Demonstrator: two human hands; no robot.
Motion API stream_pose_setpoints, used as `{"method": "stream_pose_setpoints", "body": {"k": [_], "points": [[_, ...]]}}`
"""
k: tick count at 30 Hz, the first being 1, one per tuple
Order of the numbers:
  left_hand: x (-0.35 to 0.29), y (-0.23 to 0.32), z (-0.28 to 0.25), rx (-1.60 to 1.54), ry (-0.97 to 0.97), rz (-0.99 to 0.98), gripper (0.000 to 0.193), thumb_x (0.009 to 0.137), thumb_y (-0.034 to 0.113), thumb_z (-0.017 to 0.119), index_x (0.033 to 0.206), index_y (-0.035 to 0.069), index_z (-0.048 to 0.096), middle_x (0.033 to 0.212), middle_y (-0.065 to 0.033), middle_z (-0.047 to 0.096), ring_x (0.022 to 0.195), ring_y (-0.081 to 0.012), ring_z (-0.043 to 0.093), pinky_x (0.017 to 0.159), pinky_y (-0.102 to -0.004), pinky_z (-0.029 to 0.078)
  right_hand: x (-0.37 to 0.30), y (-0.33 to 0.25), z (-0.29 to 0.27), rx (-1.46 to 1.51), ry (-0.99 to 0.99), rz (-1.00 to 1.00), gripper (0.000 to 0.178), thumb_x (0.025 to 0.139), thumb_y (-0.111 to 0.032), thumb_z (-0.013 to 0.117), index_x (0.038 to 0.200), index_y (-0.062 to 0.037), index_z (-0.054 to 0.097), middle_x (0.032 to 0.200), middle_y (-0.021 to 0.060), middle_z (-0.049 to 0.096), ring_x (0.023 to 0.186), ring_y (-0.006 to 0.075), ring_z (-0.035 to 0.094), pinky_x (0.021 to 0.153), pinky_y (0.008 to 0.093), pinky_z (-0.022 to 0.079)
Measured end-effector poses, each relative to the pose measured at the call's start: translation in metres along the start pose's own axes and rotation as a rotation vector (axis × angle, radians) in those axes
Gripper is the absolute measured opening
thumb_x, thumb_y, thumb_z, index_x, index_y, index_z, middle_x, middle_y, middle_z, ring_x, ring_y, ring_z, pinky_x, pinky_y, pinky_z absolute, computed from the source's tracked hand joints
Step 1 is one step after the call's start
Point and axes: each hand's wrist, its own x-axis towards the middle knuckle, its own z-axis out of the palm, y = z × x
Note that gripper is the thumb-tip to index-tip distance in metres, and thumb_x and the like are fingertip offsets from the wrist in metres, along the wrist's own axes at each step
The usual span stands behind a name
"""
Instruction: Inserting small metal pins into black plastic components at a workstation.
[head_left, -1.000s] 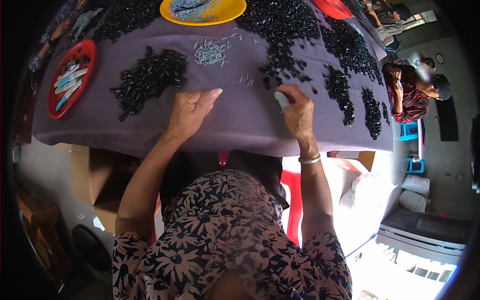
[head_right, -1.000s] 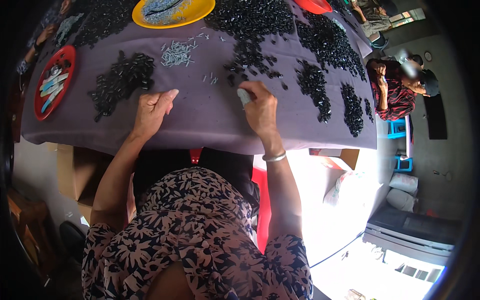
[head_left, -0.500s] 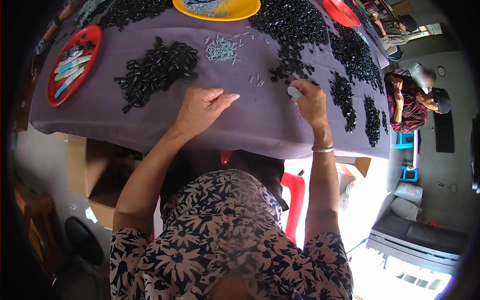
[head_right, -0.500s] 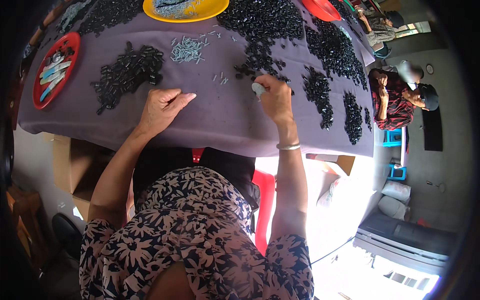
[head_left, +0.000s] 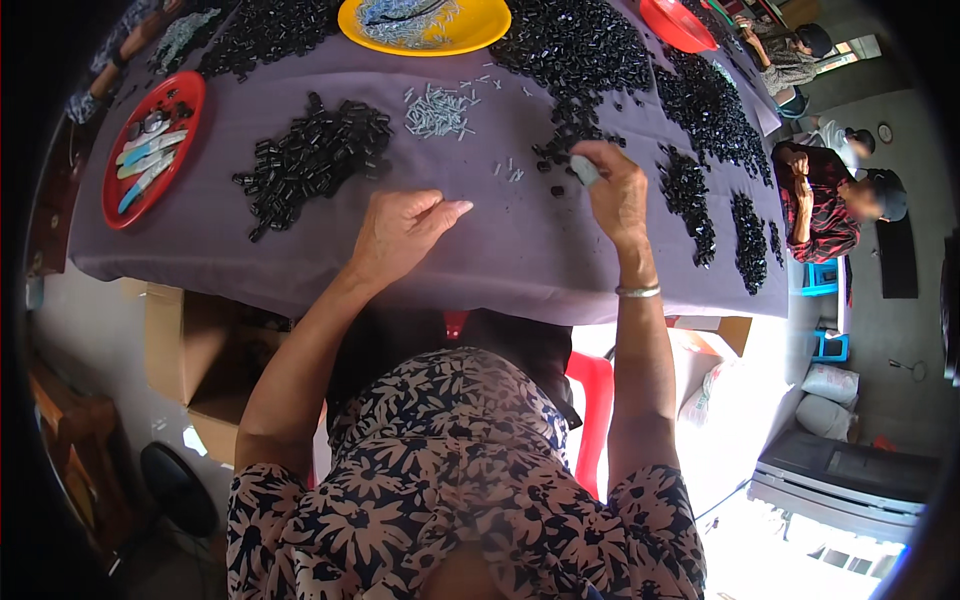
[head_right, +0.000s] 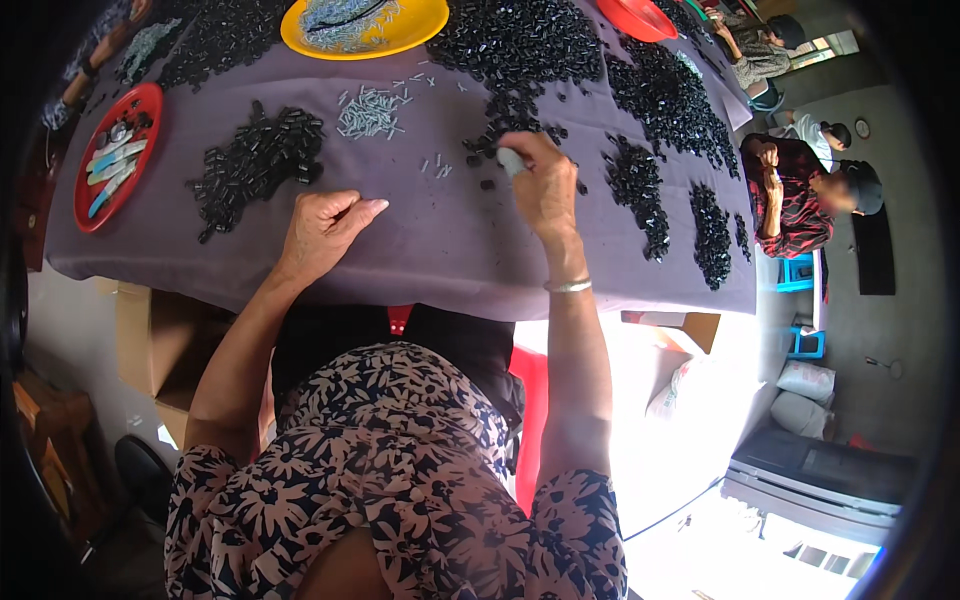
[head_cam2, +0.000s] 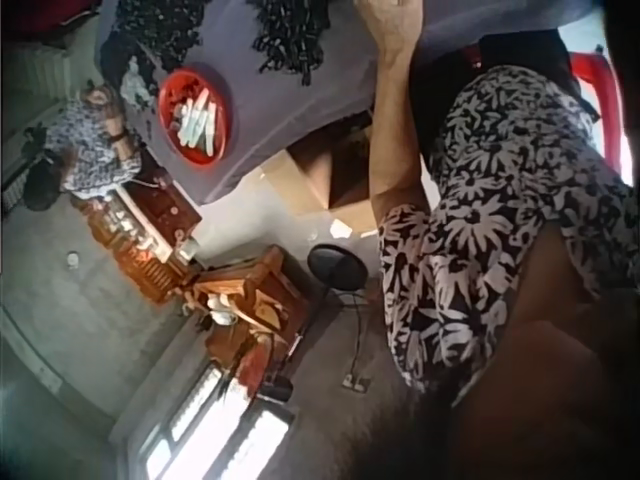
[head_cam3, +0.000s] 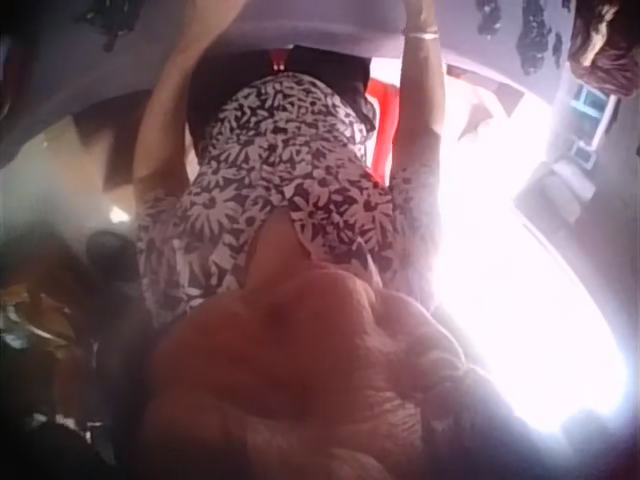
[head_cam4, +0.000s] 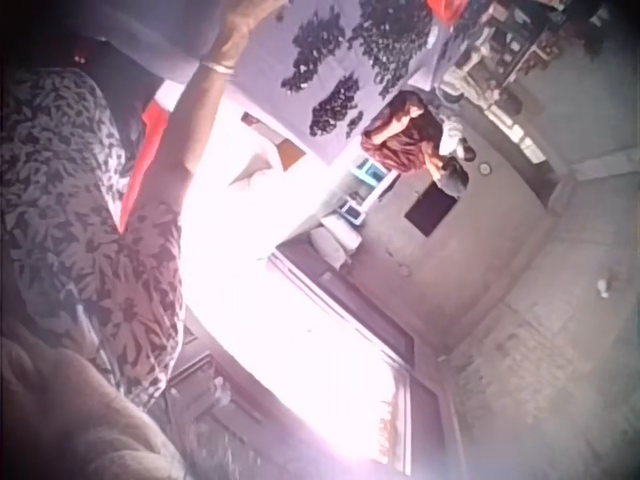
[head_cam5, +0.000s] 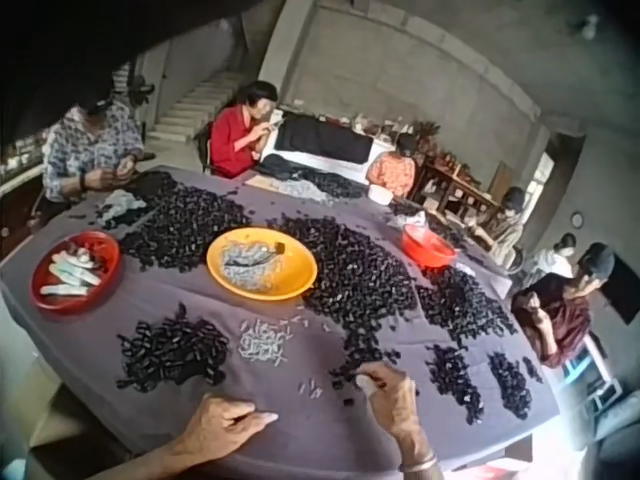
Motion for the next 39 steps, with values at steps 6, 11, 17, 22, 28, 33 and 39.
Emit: {"method": "stream_pose_setpoints", "body": {"k": [6, 11, 17, 22, 28, 33, 39], "points": [[0.000, 0.002, 0.000, -0.024, 0.010, -0.034, 0.049, 0.090, 0.011, 0.071, 0.059, 0.002, 0.034, 0.056, 0.0037, 0.025, 0.055, -0.0048, 0.023, 0.045, -0.0288, 0.019, 0.004, 0.000, 0.034, -0.159, -0.090, -0.210, 0.016, 0.078, -0.001, 0.072, 0.093, -0.0045, 0.069, 0.084, 0.0107, 0.064, 0.073, 0.0251, 0.066, 0.066, 0.0336, 0.052], [-0.002, 0.003, -0.004, -0.022, 0.000, -0.016, 0.049, 0.090, 0.012, 0.071, 0.058, 0.002, 0.035, 0.056, 0.0041, 0.025, 0.055, -0.0048, 0.023, 0.044, -0.0287, 0.019, -0.023, 0.014, -0.006, -0.215, -0.115, -0.145, 0.015, 0.081, -0.001, 0.071, 0.095, -0.0044, 0.068, 0.086, 0.0087, 0.065, 0.073, 0.0202, 0.065, 0.068, 0.0305, 0.051], [0.000, -0.002, -0.002, -0.035, 0.000, -0.011, 0.049, 0.090, 0.012, 0.071, 0.058, 0.002, 0.035, 0.056, 0.0041, 0.025, 0.055, -0.0047, 0.023, 0.044, -0.0283, 0.019, -0.034, 0.031, -0.040, -0.057, 0.096, 0.018, 0.014, 0.085, 0.001, 0.070, 0.098, -0.0040, 0.069, 0.092, 0.0013, 0.068, 0.075, 0.0087, 0.059, 0.071, 0.0236, 0.049], [-0.002, -0.002, -0.001, -0.012, 0.018, 0.008, 0.050, 0.090, 0.013, 0.071, 0.058, 0.003, 0.034, 0.056, 0.0046, 0.025, 0.055, -0.0047, 0.023, 0.045, -0.0280, 0.019, -0.013, 0.018, -0.013, -0.015, 0.081, 0.021, 0.017, 0.083, -0.001, 0.072, 0.099, -0.0052, 0.070, 0.091, 0.0036, 0.068, 0.073, 0.0115, 0.061, 0.069, 0.0247, 0.050], [0.002, 0.000, 0.001, -0.016, 0.014, 0.023, 0.050, 0.090, 0.012, 0.071, 0.059, 0.003, 0.034, 0.056, 0.0047, 0.025, 0.055, -0.0045, 0.023, 0.045, -0.0282, 0.019, -0.001, 0.031, 0.014, -0.322, 0.030, -0.216, 0.024, 0.078, 0.000, 0.072, 0.101, -0.0061, 0.068, 0.095, 0.0103, 0.066, 0.084, 0.0269, 0.066, 0.075, 0.0355, 0.053], [-0.001, -0.003, -0.003, -0.017, 0.004, -0.004, 0.050, 0.090, 0.013, 0.071, 0.058, 0.003, 0.035, 0.056, 0.0045, 0.026, 0.055, -0.0043, 0.024, 0.045, -0.0282, 0.019, -0.015, 0.038, -0.007, -0.275, 0.066, -0.139, 0.023, 0.079, 0.001, 0.069, 0.100, -0.0045, 0.067, 0.096, 0.0103, 0.067, 0.082, 0.0297, 0.063, 0.074, 0.0384, 0.052], [-0.001, -0.002, -0.004, 0.002, -0.006, 0.007, 0.049, 0.091, 0.014, 0.071, 0.058, 0.002, 0.035, 0.055, 0.0038, 0.025, 0.054, -0.0044, 0.024, 0.044, -0.0283, 0.019, -0.005, 0.014, -0.013, -0.261, -0.004, -0.188, 0.020, 0.080, 0.003, 0.066, 0.099, -0.0041, 0.068, 0.092, 0.0103, 0.068, 0.080, 0.0290, 0.064, 0.073, 0.0382, 0.051]]}}
